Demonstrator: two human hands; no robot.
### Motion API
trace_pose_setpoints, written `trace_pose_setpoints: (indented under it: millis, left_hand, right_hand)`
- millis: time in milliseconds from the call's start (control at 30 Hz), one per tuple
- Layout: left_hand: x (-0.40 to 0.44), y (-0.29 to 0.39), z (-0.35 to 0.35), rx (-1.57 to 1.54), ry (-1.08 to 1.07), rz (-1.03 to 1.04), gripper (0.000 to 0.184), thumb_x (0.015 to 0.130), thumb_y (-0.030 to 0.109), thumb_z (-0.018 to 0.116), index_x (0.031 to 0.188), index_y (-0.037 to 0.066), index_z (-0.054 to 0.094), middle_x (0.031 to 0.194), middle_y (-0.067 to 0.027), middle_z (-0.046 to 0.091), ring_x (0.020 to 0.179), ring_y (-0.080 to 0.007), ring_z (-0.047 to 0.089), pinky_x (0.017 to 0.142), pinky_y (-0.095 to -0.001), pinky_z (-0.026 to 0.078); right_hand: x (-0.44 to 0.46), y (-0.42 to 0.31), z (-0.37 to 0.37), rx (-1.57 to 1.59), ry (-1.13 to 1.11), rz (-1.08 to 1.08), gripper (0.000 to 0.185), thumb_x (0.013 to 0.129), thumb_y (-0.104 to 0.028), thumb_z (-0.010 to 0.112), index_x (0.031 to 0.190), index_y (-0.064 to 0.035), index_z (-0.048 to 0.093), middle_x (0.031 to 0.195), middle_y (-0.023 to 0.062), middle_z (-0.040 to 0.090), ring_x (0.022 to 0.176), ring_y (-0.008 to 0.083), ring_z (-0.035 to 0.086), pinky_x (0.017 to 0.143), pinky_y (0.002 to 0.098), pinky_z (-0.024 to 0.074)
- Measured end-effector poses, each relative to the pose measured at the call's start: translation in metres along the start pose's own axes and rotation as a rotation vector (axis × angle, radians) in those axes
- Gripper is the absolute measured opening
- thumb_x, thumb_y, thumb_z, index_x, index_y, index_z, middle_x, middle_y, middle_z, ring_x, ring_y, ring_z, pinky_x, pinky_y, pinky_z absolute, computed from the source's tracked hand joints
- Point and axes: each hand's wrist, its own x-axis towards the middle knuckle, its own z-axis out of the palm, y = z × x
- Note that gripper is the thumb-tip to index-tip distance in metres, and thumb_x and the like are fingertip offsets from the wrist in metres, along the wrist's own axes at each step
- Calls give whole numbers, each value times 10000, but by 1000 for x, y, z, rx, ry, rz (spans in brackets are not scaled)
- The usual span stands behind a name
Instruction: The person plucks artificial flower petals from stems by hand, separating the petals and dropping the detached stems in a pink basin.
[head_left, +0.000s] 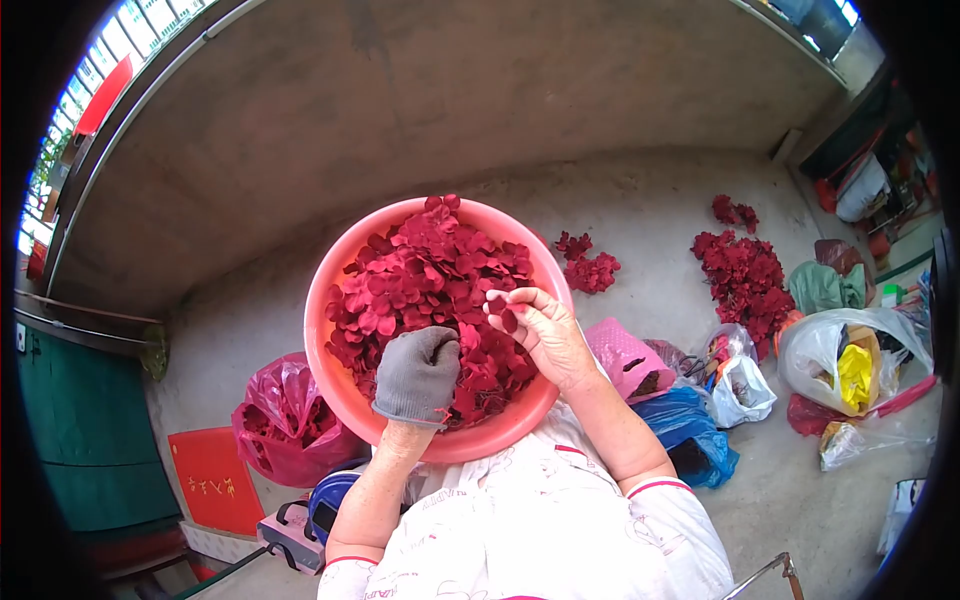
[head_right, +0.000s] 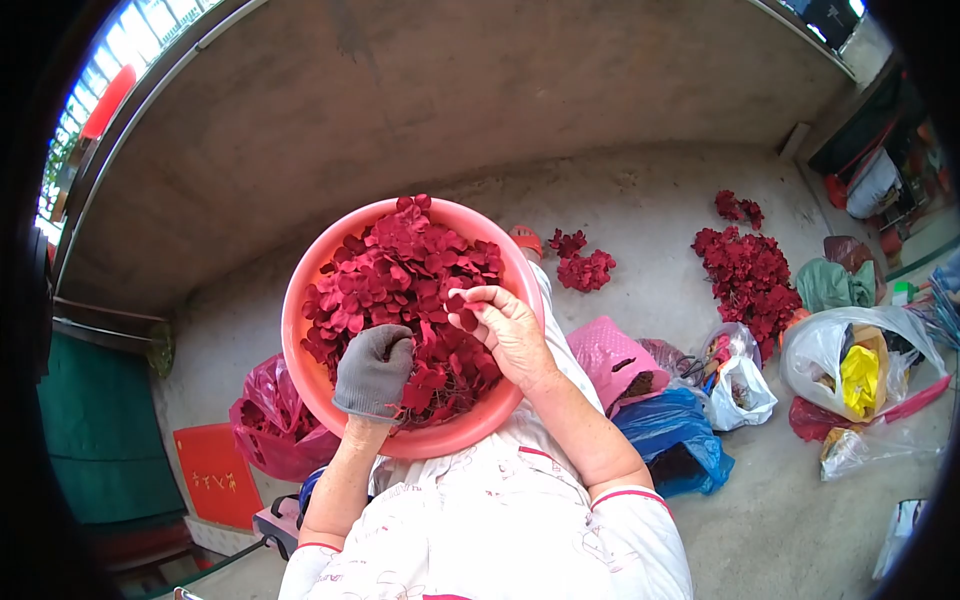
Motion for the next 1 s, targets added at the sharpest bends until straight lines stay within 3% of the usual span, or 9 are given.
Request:
trace_pose_setpoints:
  millis: [300,400,500,533,633,867,1000]
  left_hand:
    - [4,-2,-2,46,49,193,94,699,103,666,789,75,672,645,-124,597,616,-299,579,577,-386,436]
    - [5,-4,-1,81,61,267,82,691,95,663,771,77,666,622,-119,587,586,-297,569,568,-385,430]
    - [6,2,-5,131,28,303,63,685,90,657,746,76,654,609,-118,579,575,-297,563,562,-387,423]
    - [6,4,-7,149,10,308,56,683,89,655,737,75,650,606,-118,577,574,-297,562,560,-388,420]
    - [5,3,-5,104,66,281,40,691,94,649,726,77,643,603,-115,573,581,-302,563,559,-393,416]
    - [5,-5,-4,58,89,206,45,693,108,650,731,84,646,621,-115,585,604,-302,575,577,-393,426]
    - [5,-5,-3,77,88,205,48,689,110,650,730,84,647,617,-116,585,598,-300,577,576,-393,431]
  right_hand:
    - [-4,-5,6,-134,-22,47,160,909,-109,515,1056,-56,548,919,61,615,789,145,618,734,324,545]
    - [-7,-8,11,-113,-192,9,146,911,-128,523,1033,-56,560,899,16,612,791,98,618,711,266,544]
    - [-15,-11,24,-135,-238,43,131,899,-130,551,1008,-63,579,865,-26,600,735,36,579,652,196,500]
    - [-12,-4,20,-173,-246,24,134,892,-126,563,1015,-75,582,855,-49,594,692,3,535,600,155,443]
    - [-8,7,20,-161,-244,41,134,888,-129,573,1012,-83,587,847,-57,589,663,-9,499,558,135,391]
    - [-7,8,18,46,-224,141,164,915,-166,526,1051,-84,568,830,-17,609,759,82,594,684,274,512]
    - [-8,7,19,-6,-246,122,150,907,-145,535,1032,-67,569,824,6,608,752,97,597,678,277,518]
